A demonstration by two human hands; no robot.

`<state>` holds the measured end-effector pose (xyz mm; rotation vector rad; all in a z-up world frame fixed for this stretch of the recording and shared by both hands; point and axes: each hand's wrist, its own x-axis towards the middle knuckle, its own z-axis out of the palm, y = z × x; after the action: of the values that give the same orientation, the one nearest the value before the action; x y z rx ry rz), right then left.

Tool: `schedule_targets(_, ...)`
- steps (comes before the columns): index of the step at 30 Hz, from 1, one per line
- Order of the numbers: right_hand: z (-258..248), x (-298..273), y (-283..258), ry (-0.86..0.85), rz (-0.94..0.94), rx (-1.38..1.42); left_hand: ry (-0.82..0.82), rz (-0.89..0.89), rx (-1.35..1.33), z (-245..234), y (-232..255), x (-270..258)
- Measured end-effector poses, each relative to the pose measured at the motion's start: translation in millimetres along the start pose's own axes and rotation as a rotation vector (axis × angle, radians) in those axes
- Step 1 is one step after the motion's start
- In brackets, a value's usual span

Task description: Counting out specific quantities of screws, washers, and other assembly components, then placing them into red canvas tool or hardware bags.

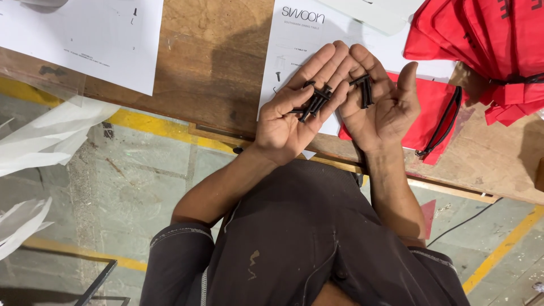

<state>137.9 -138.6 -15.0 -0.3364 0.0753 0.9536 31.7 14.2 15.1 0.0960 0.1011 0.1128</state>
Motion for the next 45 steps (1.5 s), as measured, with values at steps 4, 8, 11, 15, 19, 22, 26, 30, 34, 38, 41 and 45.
schedule_targets(4, -2.8, -1.1, -0.4, 0.007, -0.006, 0.015, -0.013, 0.003, 0.014, 0.2, 0.5, -0.6)
schedule_targets(8, -1.4, -1.4, -0.5, 0.006, -0.003, 0.02, -0.025, 0.006, 0.03, -1.9, 0.0, -1.8)
schedule_targets(11, -1.1, -1.2, -0.5, 0.007, -0.004, 0.011, -0.027, 0.008, 0.013, -1.7, 0.4, -2.3)
schedule_targets(15, 2.0, 0.1, 0.0, 0.013, -0.004, -0.008, -0.033, 0.011, -0.001, -1.2, 1.1, -2.7)
schedule_targets(19, 1.4, 0.7, 1.1, -0.004, -0.007, 0.006, -0.038, 0.016, 0.014, -1.8, 2.0, -3.4)
schedule_targets(22, -0.2, -0.2, 0.9, 0.002, -0.015, 0.005, -0.045, 0.02, -0.006, -3.8, 1.7, -3.8)
schedule_targets(26, 0.7, 0.0, 1.2, 0.01, -0.018, -0.009, -0.04, 0.016, -0.015, -2.0, 2.8, -3.9)
schedule_targets(30, 1.5, 0.3, 0.6, 0.013, -0.019, -0.025, -0.028, 0.008, -0.005, 2.0, 3.5, -3.8)
schedule_targets(34, 3.0, -1.0, 0.9, 0.015, -0.013, -0.035, -0.025, 0.014, -0.015, 2.8, 2.3, -3.2)
schedule_targets(38, 0.8, -0.3, 0.6, 0.002, -0.013, -0.034, -0.033, 0.017, -0.033, -2.1, 1.1, -1.9)
schedule_targets(41, 2.5, 0.5, 0.8, -0.011, -0.01, -0.019, -0.029, 0.011, -0.026, -2.7, 0.7, -1.3)
schedule_targets(45, -0.4, -0.2, 1.5, -0.011, -0.019, -0.037, -0.039, 0.016, -0.021, -5.3, -0.1, -1.0)
